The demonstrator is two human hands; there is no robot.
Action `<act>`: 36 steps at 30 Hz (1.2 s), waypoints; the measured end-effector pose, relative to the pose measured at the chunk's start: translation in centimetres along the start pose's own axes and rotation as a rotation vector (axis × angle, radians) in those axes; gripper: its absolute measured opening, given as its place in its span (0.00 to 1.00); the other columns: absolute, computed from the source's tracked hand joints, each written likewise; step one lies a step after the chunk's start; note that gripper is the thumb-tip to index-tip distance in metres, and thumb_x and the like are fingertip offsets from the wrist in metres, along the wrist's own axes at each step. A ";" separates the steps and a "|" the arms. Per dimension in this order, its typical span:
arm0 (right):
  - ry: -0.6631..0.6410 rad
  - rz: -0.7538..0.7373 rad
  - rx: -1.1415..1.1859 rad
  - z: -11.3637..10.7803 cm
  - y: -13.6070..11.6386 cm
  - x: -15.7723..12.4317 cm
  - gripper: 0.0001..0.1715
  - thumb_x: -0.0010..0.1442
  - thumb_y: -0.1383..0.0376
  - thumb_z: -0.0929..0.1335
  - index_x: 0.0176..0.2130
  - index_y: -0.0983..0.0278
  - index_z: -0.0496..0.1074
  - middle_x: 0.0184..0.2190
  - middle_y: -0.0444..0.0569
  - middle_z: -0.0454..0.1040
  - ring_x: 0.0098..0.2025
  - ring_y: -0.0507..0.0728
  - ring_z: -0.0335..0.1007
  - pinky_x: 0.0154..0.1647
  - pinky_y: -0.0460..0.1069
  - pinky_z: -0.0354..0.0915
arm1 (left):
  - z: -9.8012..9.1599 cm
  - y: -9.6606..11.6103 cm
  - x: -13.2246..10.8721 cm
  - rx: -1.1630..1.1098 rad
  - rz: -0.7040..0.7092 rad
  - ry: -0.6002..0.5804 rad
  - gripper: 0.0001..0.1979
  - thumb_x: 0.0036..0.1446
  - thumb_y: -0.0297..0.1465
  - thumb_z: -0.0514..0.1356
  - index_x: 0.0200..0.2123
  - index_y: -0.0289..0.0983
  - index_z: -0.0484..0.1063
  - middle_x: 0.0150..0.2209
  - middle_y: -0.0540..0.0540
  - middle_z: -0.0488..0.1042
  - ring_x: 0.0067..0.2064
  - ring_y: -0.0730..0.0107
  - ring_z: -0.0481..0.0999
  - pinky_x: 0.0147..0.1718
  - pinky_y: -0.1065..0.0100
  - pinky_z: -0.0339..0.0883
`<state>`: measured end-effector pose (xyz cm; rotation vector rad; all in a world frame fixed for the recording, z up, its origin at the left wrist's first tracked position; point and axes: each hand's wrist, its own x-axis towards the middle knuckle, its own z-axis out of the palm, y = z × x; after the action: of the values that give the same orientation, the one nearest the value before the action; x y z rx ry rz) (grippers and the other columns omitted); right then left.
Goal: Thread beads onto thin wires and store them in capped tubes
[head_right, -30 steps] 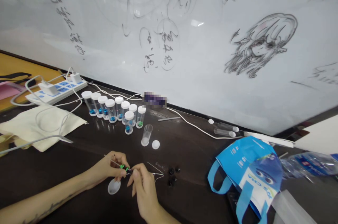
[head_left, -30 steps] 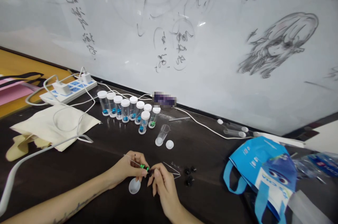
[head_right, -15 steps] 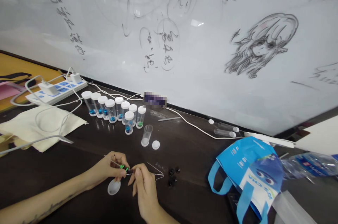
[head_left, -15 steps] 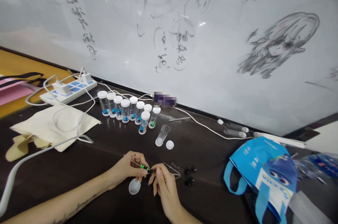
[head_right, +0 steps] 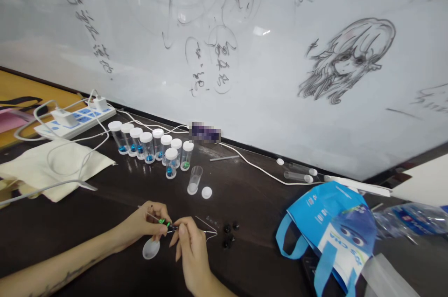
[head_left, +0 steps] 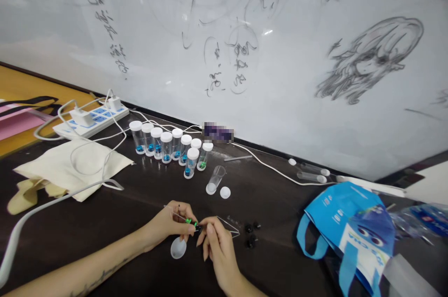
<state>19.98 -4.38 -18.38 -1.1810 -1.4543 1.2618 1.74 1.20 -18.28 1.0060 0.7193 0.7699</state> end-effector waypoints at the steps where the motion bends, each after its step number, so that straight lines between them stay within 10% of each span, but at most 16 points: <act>1: -0.002 -0.003 -0.005 0.0 0.0 0.0 0.21 0.72 0.53 0.57 0.42 0.64 0.69 0.23 0.43 0.71 0.17 0.46 0.57 0.17 0.43 0.47 | 0.0 0.0 0.0 0.000 0.000 0.000 0.10 0.44 0.30 0.73 0.28 0.31 0.77 0.20 0.49 0.77 0.19 0.77 0.73 0.20 0.76 0.65; 36: 0.020 -0.001 -0.096 0.0 -0.3 -0.1 0.12 0.63 0.56 0.68 0.41 0.63 0.69 0.22 0.40 0.71 0.19 0.48 0.60 0.21 0.43 0.55 | 0.0 0.0 0.0 0.016 -0.006 0.000 0.10 0.44 0.30 0.73 0.28 0.32 0.77 0.18 0.50 0.76 0.19 0.75 0.73 0.20 0.75 0.65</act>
<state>19.93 -4.49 -18.04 -1.2526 -1.5150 1.1865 1.69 1.16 -18.31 1.0181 0.7289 0.7595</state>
